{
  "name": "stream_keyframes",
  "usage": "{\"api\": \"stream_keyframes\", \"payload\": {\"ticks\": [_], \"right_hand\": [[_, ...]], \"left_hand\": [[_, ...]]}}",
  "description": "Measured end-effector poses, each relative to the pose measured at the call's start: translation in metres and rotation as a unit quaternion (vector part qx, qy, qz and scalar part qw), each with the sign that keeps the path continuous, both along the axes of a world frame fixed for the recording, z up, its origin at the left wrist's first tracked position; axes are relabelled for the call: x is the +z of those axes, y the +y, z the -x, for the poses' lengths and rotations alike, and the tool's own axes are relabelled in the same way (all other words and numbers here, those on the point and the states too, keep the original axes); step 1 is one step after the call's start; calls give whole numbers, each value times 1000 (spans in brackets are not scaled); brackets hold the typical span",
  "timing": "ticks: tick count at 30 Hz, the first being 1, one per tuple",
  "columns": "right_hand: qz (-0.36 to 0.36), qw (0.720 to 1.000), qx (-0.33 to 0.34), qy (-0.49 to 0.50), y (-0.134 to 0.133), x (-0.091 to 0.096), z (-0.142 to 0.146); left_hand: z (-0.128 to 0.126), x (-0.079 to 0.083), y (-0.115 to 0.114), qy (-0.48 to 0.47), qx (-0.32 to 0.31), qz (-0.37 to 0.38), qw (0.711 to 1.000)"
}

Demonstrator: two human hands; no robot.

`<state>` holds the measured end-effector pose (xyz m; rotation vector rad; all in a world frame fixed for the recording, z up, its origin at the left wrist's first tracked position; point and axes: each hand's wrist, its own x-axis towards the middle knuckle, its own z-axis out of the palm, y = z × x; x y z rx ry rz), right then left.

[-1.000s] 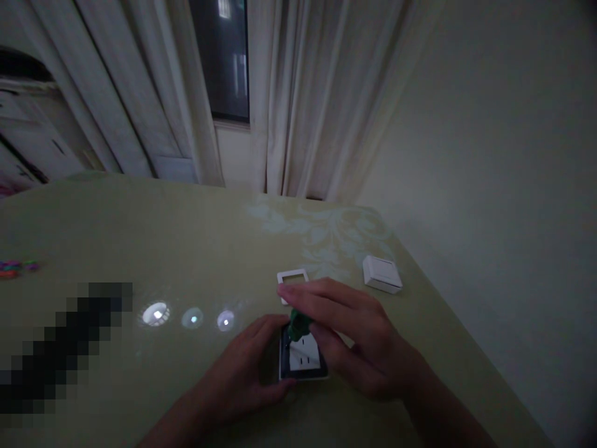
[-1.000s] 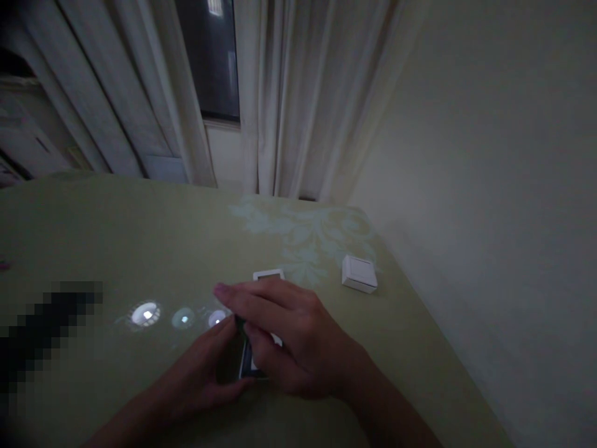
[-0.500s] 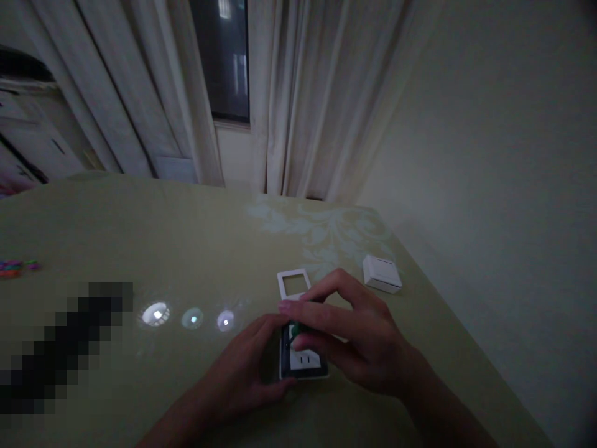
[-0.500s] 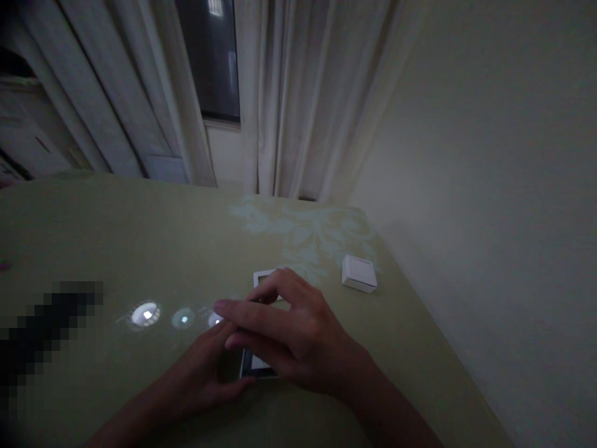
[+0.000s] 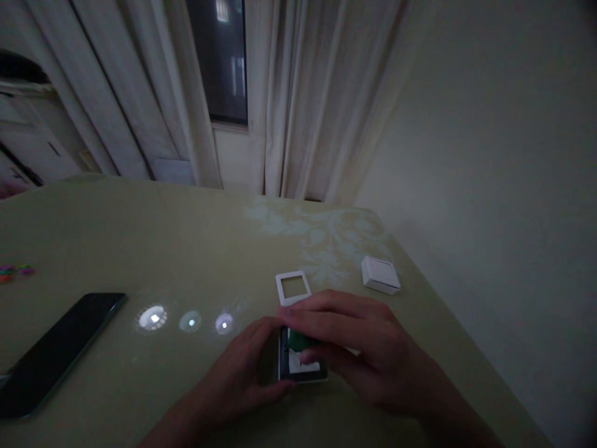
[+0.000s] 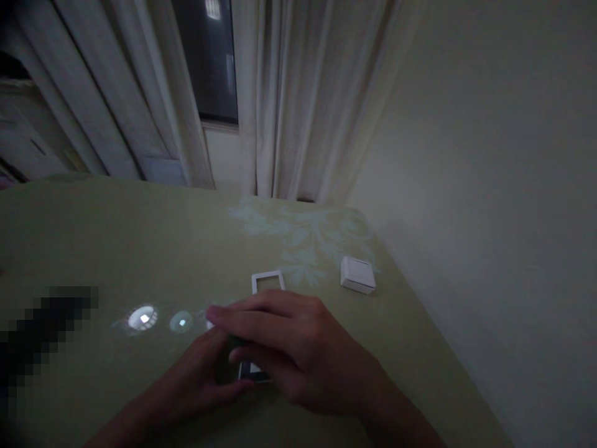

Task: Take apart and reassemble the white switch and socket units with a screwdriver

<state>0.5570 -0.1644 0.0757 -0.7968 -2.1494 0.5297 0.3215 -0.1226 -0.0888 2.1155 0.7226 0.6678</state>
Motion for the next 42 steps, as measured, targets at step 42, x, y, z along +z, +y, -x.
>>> {"api": "stream_keyframes", "payload": {"ticks": [42], "right_hand": [[35,998,-3,49,1,3,-5]], "left_hand": [[-3,2,2,-11,15,-24,1000]]}}
